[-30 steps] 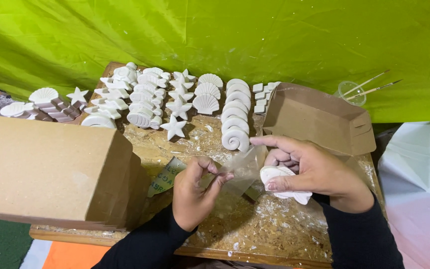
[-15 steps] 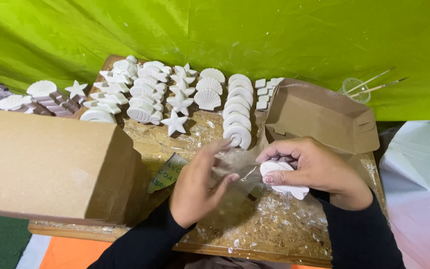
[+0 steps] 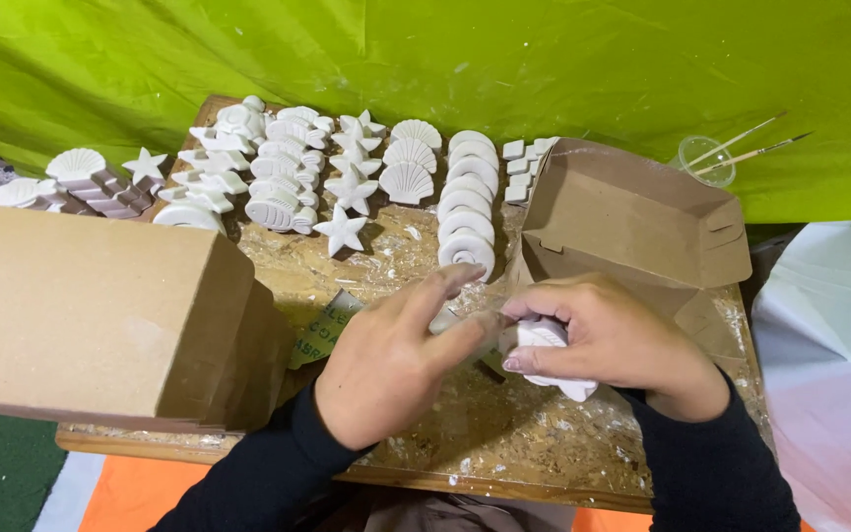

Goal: The person picks up a white decorative item, places it in a clear plastic bag, and then uses a small tool to scrape and smooth its surface. The person then removes the item from the bag and continues to smooth it by hand.

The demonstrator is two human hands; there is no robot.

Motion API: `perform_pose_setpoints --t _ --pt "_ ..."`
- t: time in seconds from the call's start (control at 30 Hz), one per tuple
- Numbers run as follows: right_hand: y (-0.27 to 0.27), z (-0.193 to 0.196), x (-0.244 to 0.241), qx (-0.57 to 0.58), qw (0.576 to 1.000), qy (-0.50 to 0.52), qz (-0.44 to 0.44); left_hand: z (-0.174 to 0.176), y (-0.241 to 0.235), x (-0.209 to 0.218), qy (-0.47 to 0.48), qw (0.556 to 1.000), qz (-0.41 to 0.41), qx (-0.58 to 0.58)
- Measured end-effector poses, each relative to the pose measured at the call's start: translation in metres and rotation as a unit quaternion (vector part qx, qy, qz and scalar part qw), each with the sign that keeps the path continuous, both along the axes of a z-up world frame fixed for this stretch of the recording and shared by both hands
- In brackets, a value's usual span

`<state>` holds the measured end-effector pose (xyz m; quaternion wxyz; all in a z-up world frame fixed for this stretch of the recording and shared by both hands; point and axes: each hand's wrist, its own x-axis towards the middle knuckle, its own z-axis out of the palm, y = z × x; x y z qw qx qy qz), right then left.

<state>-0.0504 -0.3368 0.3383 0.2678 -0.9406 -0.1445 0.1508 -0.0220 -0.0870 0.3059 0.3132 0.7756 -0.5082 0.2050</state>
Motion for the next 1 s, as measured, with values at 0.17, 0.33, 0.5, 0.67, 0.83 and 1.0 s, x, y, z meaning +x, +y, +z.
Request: perform_pose_setpoints --t 0.17,0.33,0.5,0.67,0.83,1.0 --pt "0.009 0.009 -0.008 -0.014 0.999 -0.014 0.031 -0.011 -0.004 0.008 -0.053 0.998 0.037 0.013" --pt "0.004 0.008 -0.005 0.0 1.0 -0.011 0.015 -0.013 -0.001 0.012 -0.029 0.999 0.035 0.003" --pt "0.01 0.006 -0.003 0.004 0.999 -0.019 0.027 -0.008 -0.002 0.013 -0.046 0.999 -0.001 -0.009" --pt "0.009 0.01 -0.005 -0.006 1.0 -0.008 0.011 -0.02 -0.001 0.017 -0.018 0.999 0.047 0.019" --pt "0.009 -0.001 -0.003 0.004 1.0 -0.009 -0.001 -0.023 0.004 0.012 0.072 0.994 0.078 0.015" --pt "0.029 0.004 -0.014 -0.002 0.993 -0.086 0.087 -0.023 -0.001 0.012 0.164 0.978 0.093 -0.085"
